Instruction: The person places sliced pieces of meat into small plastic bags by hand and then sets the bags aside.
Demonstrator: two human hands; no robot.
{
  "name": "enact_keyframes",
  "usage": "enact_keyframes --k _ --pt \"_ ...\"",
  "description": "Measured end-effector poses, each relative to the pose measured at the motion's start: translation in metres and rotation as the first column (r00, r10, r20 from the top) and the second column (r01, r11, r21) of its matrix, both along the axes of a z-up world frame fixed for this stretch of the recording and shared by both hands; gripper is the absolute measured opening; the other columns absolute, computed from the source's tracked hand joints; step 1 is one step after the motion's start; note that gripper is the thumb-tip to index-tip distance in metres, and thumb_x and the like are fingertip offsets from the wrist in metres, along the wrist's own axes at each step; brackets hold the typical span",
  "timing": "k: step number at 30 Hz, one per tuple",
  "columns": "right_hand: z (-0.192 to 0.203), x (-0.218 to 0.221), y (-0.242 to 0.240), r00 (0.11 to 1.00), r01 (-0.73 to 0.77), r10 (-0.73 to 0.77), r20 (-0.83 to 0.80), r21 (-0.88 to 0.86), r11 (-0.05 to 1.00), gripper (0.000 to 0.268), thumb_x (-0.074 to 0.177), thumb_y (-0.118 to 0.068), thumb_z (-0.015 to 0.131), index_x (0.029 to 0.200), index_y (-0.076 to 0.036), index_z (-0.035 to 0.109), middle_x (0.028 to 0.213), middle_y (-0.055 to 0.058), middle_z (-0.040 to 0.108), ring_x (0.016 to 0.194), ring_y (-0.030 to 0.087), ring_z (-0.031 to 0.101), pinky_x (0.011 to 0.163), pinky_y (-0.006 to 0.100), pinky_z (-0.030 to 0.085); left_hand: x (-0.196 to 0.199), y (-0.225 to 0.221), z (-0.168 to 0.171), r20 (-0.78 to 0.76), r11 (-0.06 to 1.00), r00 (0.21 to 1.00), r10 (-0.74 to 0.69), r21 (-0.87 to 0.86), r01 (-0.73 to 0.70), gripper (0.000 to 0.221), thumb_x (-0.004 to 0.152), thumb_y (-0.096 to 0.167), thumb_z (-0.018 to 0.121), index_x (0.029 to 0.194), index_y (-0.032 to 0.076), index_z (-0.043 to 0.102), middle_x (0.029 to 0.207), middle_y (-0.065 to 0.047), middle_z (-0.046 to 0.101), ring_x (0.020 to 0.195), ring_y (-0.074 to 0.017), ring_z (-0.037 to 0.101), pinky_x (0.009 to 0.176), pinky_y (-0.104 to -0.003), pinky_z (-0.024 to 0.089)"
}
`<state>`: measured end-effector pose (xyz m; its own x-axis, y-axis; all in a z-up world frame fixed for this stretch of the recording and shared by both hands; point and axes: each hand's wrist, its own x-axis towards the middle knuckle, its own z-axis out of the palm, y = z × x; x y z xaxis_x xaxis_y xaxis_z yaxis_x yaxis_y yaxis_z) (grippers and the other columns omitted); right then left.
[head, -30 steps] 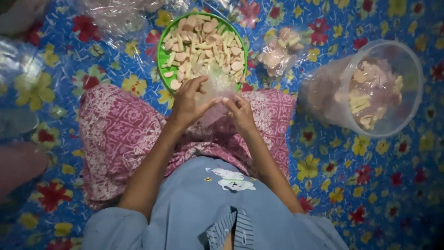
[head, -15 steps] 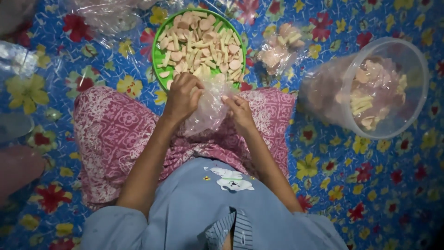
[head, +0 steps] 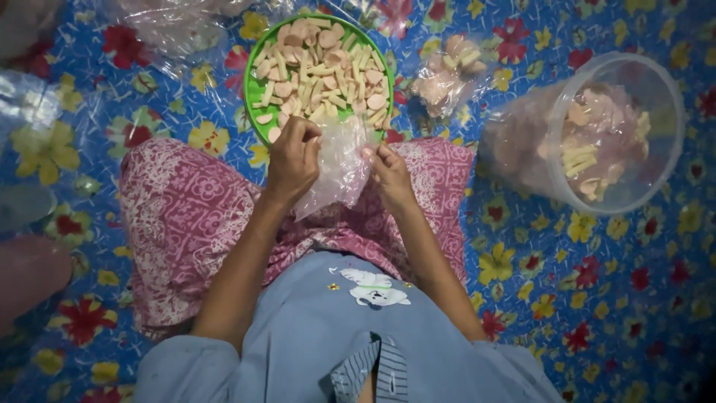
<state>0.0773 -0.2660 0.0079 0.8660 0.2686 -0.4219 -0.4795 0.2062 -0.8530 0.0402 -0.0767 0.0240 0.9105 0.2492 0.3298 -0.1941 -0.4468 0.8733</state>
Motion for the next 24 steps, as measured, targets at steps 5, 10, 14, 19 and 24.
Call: enact_keyframes --k 5,10,14,19,24 --pt "-0.007 -0.003 -0.004 0.999 0.018 -0.019 0.027 0.043 0.999 0.014 0.088 -0.014 0.063 0.097 -0.003 0.061 0.082 0.005 0.062 0.073 0.011 0.064 0.066 0.024 0.053 -0.007 0.001 0.026 0.03 0.992 0.999 0.013 0.128 -0.017 0.02 0.08 0.0 0.064 0.094 0.009 0.054 0.097 -0.006 0.048 0.089 -0.0293 0.056 0.077 -0.038 0.047" --pt "0.005 -0.006 -0.01 0.998 0.057 -0.059 0.027 0.057 0.997 0.013 0.089 -0.014 0.06 0.097 -0.003 0.06 0.082 0.006 0.062 0.073 0.014 0.065 0.067 0.027 0.054 -0.023 0.002 0.031 -0.062 0.971 0.986 -0.153 0.176 0.162 0.042 0.075 0.043 0.076 0.097 0.013 0.056 0.101 -0.004 0.045 0.097 -0.0293 0.053 0.085 -0.049 0.041" --pt "0.007 -0.006 -0.013 0.993 0.103 -0.106 0.05 0.061 0.993 0.012 0.089 -0.013 0.059 0.097 -0.004 0.058 0.081 0.006 0.062 0.072 0.014 0.066 0.067 0.028 0.055 -0.035 -0.006 0.036 -0.097 0.93 0.963 -0.251 0.251 0.268 0.056 0.064 0.044 0.082 0.1 0.01 0.055 0.098 -0.007 0.045 0.099 -0.0297 0.051 0.086 -0.051 0.04" --pt "-0.032 -0.004 -0.034 0.991 0.11 -0.114 0.07 0.056 0.992 0.008 0.089 -0.013 0.059 0.093 -0.006 0.058 0.08 0.005 0.063 0.071 0.012 0.064 0.067 0.026 0.054 -0.039 0.0 -0.019 -0.068 0.898 0.972 -0.225 0.372 0.234 0.023 0.073 0.022 0.074 0.087 0.017 0.057 0.089 0.001 0.05 0.09 -0.0227 0.055 0.084 -0.042 0.04" --pt "0.017 -0.01 -0.034 0.976 0.209 -0.21 0.06 0.02 0.978 0.011 0.087 -0.014 0.06 0.095 -0.006 0.06 0.082 0.006 0.064 0.073 0.016 0.066 0.068 0.031 0.055 -0.05 0.01 0.019 -0.141 0.96 0.99 0.015 -0.275 -0.054 0.01 0.084 0.013 0.071 0.086 0.01 0.061 0.079 -0.007 0.065 0.075 -0.0202 0.063 0.072 -0.034 0.049"
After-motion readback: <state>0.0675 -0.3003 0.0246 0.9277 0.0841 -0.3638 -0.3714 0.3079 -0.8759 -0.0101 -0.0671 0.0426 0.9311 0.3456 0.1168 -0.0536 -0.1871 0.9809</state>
